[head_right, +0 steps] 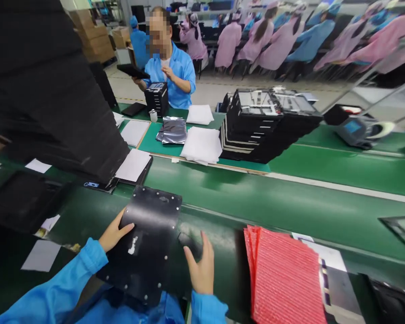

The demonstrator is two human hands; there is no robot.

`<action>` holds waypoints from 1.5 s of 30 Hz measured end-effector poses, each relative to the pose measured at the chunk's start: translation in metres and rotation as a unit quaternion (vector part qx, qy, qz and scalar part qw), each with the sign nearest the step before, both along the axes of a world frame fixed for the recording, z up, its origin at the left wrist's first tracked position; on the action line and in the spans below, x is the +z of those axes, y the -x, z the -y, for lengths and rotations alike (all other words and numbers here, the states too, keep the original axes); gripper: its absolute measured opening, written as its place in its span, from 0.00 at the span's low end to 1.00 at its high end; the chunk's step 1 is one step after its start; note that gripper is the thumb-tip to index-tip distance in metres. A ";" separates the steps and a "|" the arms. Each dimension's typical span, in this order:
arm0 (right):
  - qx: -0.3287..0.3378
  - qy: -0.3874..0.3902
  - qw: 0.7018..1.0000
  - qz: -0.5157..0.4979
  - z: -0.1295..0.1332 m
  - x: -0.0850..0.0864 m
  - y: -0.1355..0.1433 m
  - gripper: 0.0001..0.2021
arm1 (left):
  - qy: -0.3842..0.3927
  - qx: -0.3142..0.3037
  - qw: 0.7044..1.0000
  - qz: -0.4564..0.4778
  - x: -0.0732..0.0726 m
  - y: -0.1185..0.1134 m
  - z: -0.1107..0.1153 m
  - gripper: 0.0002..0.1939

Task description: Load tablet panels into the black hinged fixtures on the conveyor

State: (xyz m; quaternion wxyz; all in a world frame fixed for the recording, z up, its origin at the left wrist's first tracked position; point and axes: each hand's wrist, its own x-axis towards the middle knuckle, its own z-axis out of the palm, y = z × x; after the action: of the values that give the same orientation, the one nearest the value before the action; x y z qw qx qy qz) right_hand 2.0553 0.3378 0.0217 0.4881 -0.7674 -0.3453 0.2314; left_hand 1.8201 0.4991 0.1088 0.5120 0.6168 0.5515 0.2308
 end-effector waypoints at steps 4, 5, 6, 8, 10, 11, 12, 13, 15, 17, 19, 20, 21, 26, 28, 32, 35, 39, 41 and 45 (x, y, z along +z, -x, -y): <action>0.038 0.038 0.996 0.068 -0.010 -0.078 -0.023 0.39 | -0.021 0.014 0.997 -0.068 0.004 -0.003 0.004 0.43; 0.042 0.038 0.996 0.070 -0.009 -0.089 -0.025 0.36 | -0.024 0.017 0.997 -0.078 0.006 -0.004 0.004 0.42; 0.037 0.035 0.996 0.075 -0.007 -0.096 -0.025 0.34 | -0.026 0.019 0.996 -0.085 0.007 -0.004 0.004 0.42; 0.022 0.033 0.994 0.106 0.001 -0.100 -0.024 0.31 | -0.032 0.015 0.994 -0.099 0.009 -0.005 0.004 0.42; 0.047 0.046 0.984 0.164 0.010 -0.098 -0.020 0.33 | -0.037 0.003 0.993 -0.110 0.011 -0.005 0.004 0.41; 0.073 0.058 0.977 0.192 0.014 -0.099 -0.018 0.35 | -0.040 -0.003 0.993 -0.113 0.011 -0.005 0.004 0.41; 0.100 0.071 0.969 0.213 0.018 -0.101 -0.016 0.37 | -0.041 -0.005 0.993 -0.114 0.012 -0.005 0.004 0.41; 0.121 0.082 0.964 0.222 0.021 -0.105 -0.014 0.37 | -0.041 -0.004 0.993 -0.113 0.012 -0.005 0.004 0.41; 0.143 0.090 0.964 0.205 0.025 -0.115 -0.015 0.34 | -0.038 0.003 0.993 -0.110 0.011 -0.004 0.004 0.41; 0.126 0.079 0.977 0.153 0.027 -0.118 -0.021 0.30 | -0.036 0.009 0.993 -0.110 0.011 -0.004 0.005 0.42; 0.074 0.051 0.991 0.103 0.027 -0.110 -0.030 0.27 | -0.038 0.011 0.993 -0.109 0.011 -0.004 0.005 0.42; 0.045 0.032 0.995 0.086 0.026 -0.103 -0.034 0.27 | -0.040 0.013 0.993 -0.108 0.011 -0.005 0.005 0.42; 0.022 0.011 0.997 0.074 0.025 -0.095 -0.037 0.28 | -0.040 0.014 0.993 -0.106 0.011 -0.004 0.006 0.42; -0.005 0.025 0.996 -0.085 0.005 -0.076 -0.030 0.43 | -0.038 0.016 0.994 -0.105 0.011 -0.003 0.005 0.42; -0.029 0.075 0.972 -0.222 -0.008 -0.080 -0.024 0.46 | -0.044 0.012 0.993 -0.108 0.010 -0.003 0.005 0.42; -0.068 0.038 0.869 -0.489 -0.019 -0.068 -0.025 0.36 | -0.052 0.012 0.992 -0.112 0.010 -0.002 0.005 0.42; -0.001 -0.083 0.785 -0.614 -0.012 -0.038 -0.038 0.30 | -0.048 0.011 0.992 -0.112 0.011 -0.003 0.005 0.42; 0.111 -0.014 0.923 -0.369 -0.005 -0.001 -0.053 0.21 | -0.039 0.016 0.993 -0.114 0.012 -0.003 0.005 0.42; 0.144 0.055 0.975 -0.158 -0.005 0.011 -0.054 0.14 | -0.032 0.020 0.993 -0.112 0.012 -0.003 0.004 0.43; 0.217 0.159 0.937 0.225 -0.001 0.029 -0.046 0.09 | -0.039 0.017 0.993 -0.111 0.012 -0.005 0.005 0.42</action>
State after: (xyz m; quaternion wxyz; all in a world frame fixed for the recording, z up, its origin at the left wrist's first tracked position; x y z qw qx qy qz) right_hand 2.1018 0.3392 0.0511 0.2070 -0.7737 -0.5626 0.2051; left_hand 1.8248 0.4938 0.1211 0.4193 0.6484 0.6059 0.1915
